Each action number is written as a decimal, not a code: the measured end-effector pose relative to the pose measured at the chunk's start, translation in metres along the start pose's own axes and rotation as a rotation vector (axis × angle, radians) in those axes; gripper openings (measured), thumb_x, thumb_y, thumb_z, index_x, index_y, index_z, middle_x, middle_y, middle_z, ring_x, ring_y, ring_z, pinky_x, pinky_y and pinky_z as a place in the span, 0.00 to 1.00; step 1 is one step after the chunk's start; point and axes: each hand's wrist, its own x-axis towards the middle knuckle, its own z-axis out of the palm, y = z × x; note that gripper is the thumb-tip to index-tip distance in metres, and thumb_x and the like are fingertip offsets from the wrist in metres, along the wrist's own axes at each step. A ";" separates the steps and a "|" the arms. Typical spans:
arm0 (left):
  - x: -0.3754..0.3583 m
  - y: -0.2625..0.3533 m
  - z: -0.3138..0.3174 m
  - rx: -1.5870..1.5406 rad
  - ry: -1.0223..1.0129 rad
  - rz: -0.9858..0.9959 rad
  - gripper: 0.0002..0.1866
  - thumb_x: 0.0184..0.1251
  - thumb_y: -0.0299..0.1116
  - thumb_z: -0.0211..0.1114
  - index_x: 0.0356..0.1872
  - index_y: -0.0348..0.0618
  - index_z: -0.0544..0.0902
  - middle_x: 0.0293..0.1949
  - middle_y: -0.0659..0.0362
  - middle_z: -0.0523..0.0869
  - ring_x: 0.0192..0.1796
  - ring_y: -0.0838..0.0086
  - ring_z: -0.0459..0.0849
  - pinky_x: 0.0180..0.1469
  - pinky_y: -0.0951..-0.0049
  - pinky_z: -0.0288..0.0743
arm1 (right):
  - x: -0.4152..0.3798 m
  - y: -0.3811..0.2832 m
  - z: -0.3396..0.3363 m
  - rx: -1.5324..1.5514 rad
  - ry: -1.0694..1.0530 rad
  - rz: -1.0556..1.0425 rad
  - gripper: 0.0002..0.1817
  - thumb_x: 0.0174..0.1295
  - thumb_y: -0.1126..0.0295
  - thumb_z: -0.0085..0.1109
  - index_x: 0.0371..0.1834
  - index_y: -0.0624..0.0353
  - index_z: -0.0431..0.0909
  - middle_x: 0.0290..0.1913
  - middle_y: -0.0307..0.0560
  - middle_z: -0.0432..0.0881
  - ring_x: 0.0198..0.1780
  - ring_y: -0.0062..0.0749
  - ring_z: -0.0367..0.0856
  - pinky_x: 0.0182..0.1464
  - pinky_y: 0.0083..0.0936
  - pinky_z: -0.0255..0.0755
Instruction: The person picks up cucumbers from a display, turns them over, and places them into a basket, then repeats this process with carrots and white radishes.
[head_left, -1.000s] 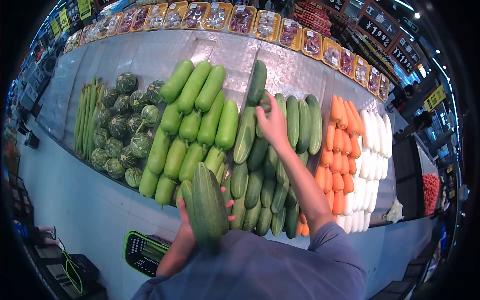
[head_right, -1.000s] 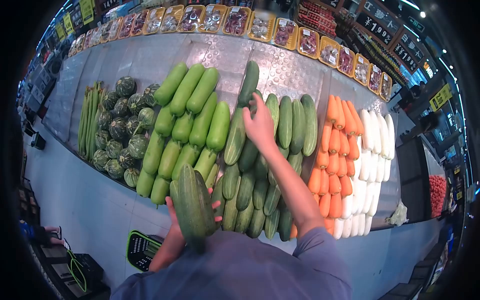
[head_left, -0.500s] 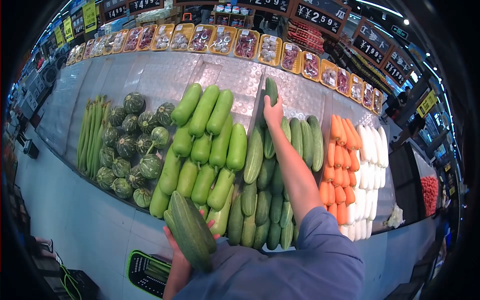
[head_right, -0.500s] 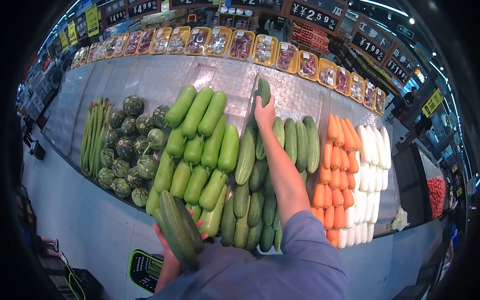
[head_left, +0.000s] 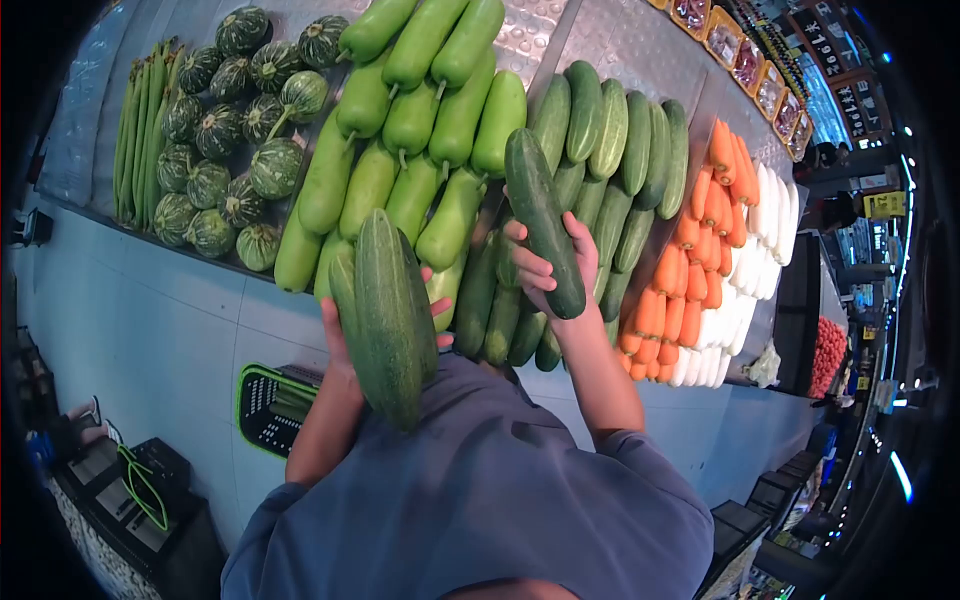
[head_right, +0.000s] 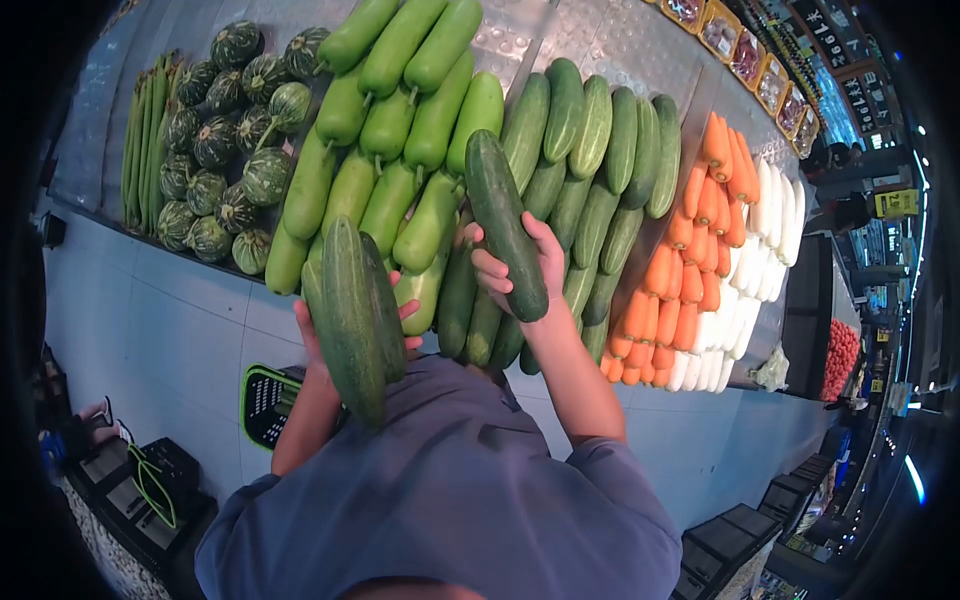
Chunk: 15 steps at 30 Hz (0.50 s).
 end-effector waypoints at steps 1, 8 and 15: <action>-0.001 -0.004 0.002 0.018 -0.038 -0.002 0.61 0.61 0.79 0.61 0.86 0.60 0.44 0.85 0.52 0.49 0.83 0.35 0.50 0.73 0.14 0.52 | -0.012 0.012 -0.004 0.124 -0.070 0.089 0.39 0.78 0.49 0.46 0.82 0.64 0.52 0.45 0.57 0.76 0.24 0.32 0.73 0.21 0.24 0.71; -0.020 -0.063 0.007 0.090 -0.060 0.126 0.59 0.63 0.80 0.57 0.86 0.62 0.44 0.85 0.49 0.49 0.82 0.33 0.51 0.69 0.12 0.56 | -0.057 0.036 -0.024 0.322 -0.288 0.352 0.45 0.77 0.40 0.40 0.86 0.60 0.44 0.28 0.55 0.71 0.16 0.36 0.75 0.13 0.29 0.71; -0.054 -0.169 0.031 0.122 0.155 0.383 0.61 0.60 0.84 0.54 0.86 0.55 0.49 0.84 0.48 0.52 0.82 0.39 0.54 0.73 0.22 0.60 | -0.109 0.024 -0.036 0.115 -0.216 0.554 0.50 0.74 0.42 0.50 0.85 0.64 0.41 0.66 0.83 0.72 0.39 0.57 0.89 0.29 0.39 0.89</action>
